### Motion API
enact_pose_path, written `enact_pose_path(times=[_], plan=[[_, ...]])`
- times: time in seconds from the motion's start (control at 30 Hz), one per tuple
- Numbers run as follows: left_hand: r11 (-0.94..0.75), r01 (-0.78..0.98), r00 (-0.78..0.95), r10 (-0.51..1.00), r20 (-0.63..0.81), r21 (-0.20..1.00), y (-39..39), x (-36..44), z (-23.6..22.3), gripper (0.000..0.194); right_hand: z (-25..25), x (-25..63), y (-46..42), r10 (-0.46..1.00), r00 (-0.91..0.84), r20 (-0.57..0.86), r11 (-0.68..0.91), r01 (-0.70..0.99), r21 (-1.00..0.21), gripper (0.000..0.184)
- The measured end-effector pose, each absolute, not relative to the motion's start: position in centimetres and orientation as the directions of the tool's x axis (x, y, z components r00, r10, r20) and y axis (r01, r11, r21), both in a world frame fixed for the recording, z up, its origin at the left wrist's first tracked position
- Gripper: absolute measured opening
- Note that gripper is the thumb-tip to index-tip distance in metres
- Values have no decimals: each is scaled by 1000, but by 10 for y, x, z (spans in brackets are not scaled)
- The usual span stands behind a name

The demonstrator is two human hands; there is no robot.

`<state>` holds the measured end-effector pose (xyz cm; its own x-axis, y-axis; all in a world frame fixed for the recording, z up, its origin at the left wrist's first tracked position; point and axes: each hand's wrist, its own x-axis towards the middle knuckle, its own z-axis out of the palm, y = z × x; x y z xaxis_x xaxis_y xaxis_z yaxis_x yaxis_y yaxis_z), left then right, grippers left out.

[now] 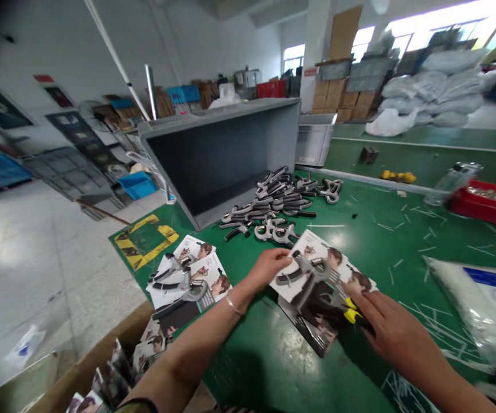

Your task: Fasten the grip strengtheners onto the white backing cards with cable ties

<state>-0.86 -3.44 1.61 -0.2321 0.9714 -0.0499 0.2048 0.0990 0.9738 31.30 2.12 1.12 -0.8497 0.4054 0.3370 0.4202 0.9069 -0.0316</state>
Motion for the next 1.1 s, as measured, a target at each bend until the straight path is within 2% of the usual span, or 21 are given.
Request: enact_pose_path(times=[0.1, 0.23, 0.3, 0.37, 0.4, 0.47, 0.53, 0.6, 0.73, 0.8, 0.87, 1.0, 1.1], plan=[[134, 328, -352, 936, -11, 935, -97, -76, 51, 39, 1, 364, -12, 636, -684, 357, 757, 642, -117, 64], [391, 588, -508, 860, -53, 708, -179, -182, 64, 44, -25, 394, -48, 747, -599, 289, 647, 754, -112, 65], [415, 741, -554, 822, 132, 529, -204, -200, 62, 42, -36, 386, -53, 767, -574, 287, 615, 785, -72, 64], [381, 809, -539, 786, 304, 449, -211, -184, 58, 41, -38, 368, -53, 778, -545, 313, 590, 805, -66, 60], [343, 813, -524, 783, 334, 471, -208, -166, 56, 39, -36, 358, -53, 781, -533, 326, 585, 806, -84, 57], [234, 759, -479, 832, 279, 607, -186, -119, 51, 35, -27, 338, -55, 781, -533, 325, 599, 786, -152, 46], [93, 707, -298, 938, 176, 701, -151, -71, 42, 35, -14, 326, -64, 773, -561, 297, 627, 747, -221, 37], [-5, 687, -141, 980, 141, 726, -110, -35, 31, 38, -2, 325, -76, 754, -607, 252, 657, 707, -262, 32], [11, 732, -67, 996, 56, 681, -38, -1, -4, 57, 12, 356, -100, 795, -579, 180, 605, 741, -290, 27], [39, 680, -40, 999, -17, 732, -19, 6, -23, 54, 12, 383, -107, 852, -487, 193, 523, 796, -305, 26], [68, 612, -83, 996, -22, 788, -18, 13, -39, 51, 8, 410, -107, 889, -399, 226, 455, 826, -332, 26], [114, 583, -302, 950, 84, 804, -52, 42, -56, 47, -3, 445, -74, 919, -283, 274, 378, 826, -417, 25], [140, 567, -402, 907, 124, 812, -70, 64, -58, 46, -7, 444, -26, 947, -232, 220, 303, 869, -390, 24]])
